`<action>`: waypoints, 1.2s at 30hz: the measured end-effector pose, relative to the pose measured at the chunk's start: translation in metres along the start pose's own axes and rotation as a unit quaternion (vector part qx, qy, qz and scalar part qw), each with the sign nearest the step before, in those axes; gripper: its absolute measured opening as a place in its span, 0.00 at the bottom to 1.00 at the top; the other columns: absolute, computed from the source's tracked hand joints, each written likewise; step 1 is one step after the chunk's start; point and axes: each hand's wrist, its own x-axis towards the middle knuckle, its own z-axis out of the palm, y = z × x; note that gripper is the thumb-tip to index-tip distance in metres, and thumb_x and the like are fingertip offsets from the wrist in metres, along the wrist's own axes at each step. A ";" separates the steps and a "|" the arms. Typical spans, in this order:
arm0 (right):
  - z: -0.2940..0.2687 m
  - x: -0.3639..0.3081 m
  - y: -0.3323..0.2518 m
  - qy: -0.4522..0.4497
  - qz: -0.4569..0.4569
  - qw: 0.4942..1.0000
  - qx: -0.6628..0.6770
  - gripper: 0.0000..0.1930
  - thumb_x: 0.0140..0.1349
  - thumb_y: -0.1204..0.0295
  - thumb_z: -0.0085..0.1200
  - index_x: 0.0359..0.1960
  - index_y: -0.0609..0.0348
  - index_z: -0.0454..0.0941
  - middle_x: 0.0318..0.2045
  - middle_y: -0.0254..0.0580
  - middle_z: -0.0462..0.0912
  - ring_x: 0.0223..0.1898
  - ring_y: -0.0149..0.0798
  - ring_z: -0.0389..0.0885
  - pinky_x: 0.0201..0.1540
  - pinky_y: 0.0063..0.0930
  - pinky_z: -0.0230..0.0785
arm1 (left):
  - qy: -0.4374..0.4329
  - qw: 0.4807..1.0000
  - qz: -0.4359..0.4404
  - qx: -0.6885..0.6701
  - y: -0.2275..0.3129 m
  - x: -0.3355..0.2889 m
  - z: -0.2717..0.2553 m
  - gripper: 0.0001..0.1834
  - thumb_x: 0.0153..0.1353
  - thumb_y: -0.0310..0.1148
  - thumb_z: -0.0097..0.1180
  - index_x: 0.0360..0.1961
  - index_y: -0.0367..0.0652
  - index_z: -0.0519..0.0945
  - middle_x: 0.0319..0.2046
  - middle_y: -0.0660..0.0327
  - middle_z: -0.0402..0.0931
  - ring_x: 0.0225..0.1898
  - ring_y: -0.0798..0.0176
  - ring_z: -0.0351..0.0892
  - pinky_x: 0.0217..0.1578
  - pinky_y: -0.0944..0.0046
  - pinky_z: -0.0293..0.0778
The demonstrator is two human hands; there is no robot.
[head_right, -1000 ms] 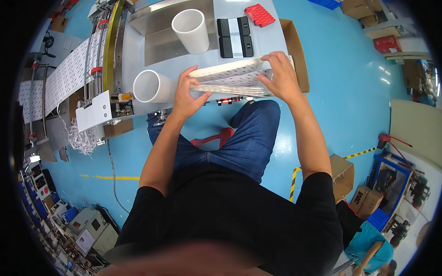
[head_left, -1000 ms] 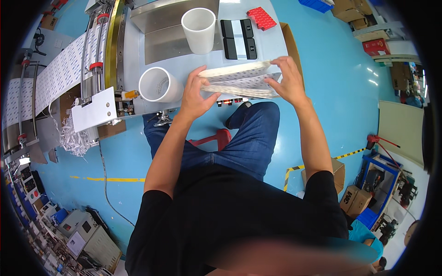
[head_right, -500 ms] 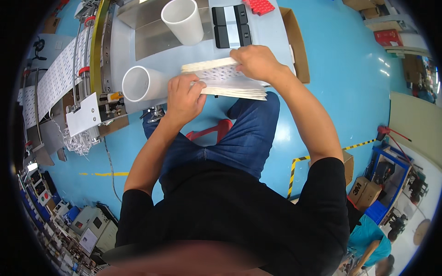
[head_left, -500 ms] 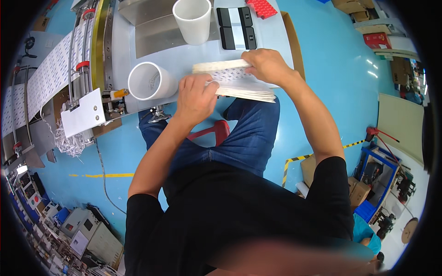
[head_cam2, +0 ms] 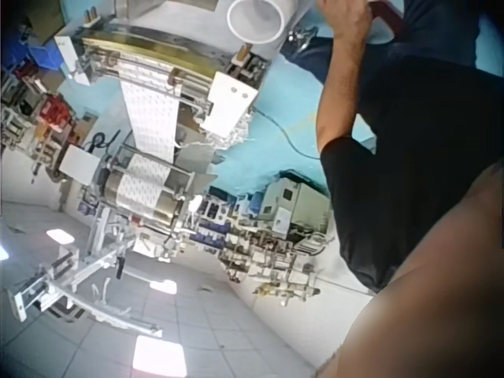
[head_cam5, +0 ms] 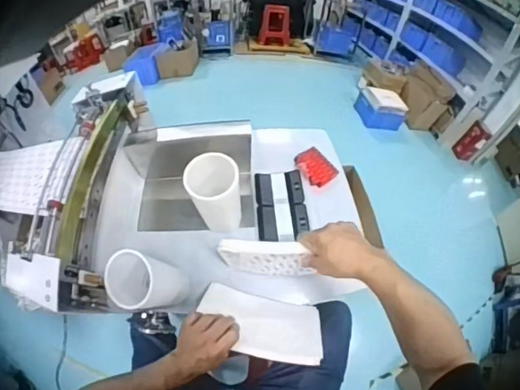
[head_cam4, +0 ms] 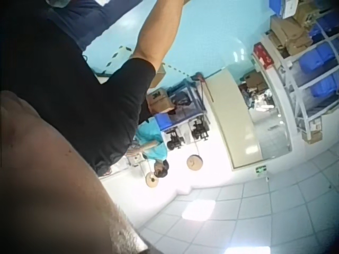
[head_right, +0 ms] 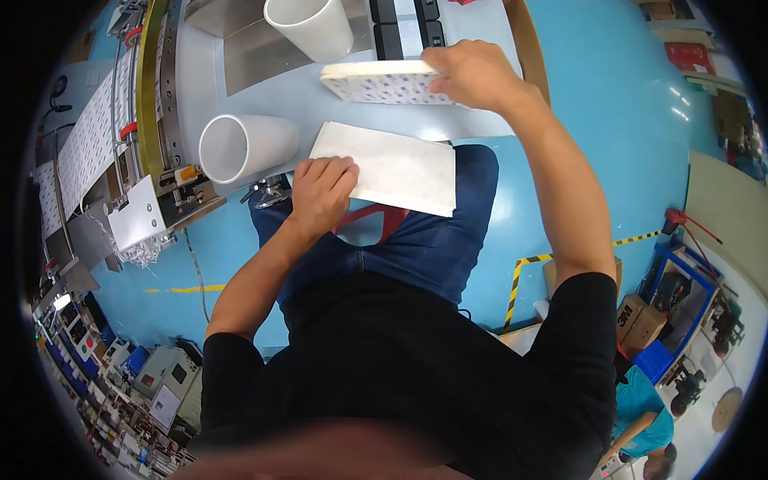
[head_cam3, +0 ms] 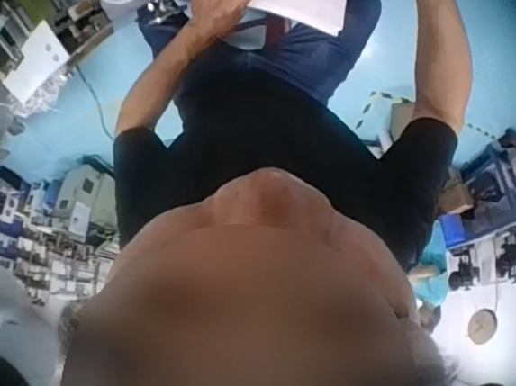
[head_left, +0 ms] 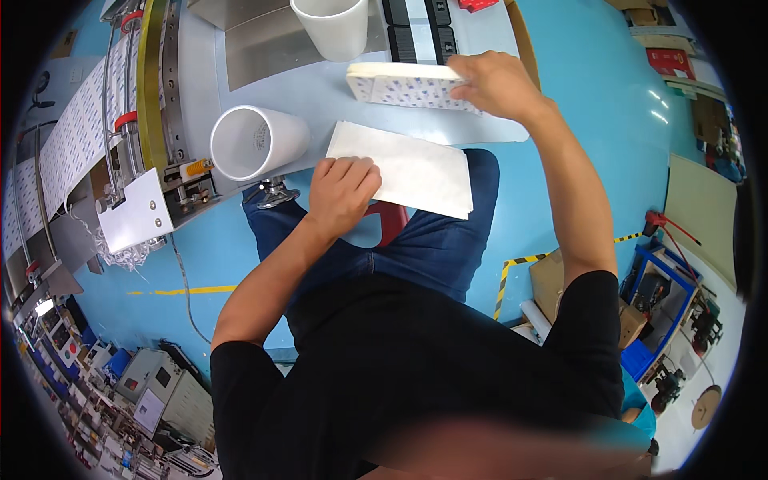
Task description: Operating an industrial manufacturing machine to process, clear scrap, and stack adhesive sheets.
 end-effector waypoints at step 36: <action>-0.034 -0.015 0.059 -0.101 0.026 0.906 0.411 0.23 0.52 0.66 0.67 0.49 0.60 0.79 0.40 0.47 0.86 0.33 0.33 0.87 0.34 0.24 0.79 | -0.035 0.992 -0.063 -0.098 -0.010 0.012 0.005 0.17 0.35 0.22 0.58 0.32 0.45 0.78 0.39 0.66 0.81 0.39 0.61 0.75 0.40 0.61 0.67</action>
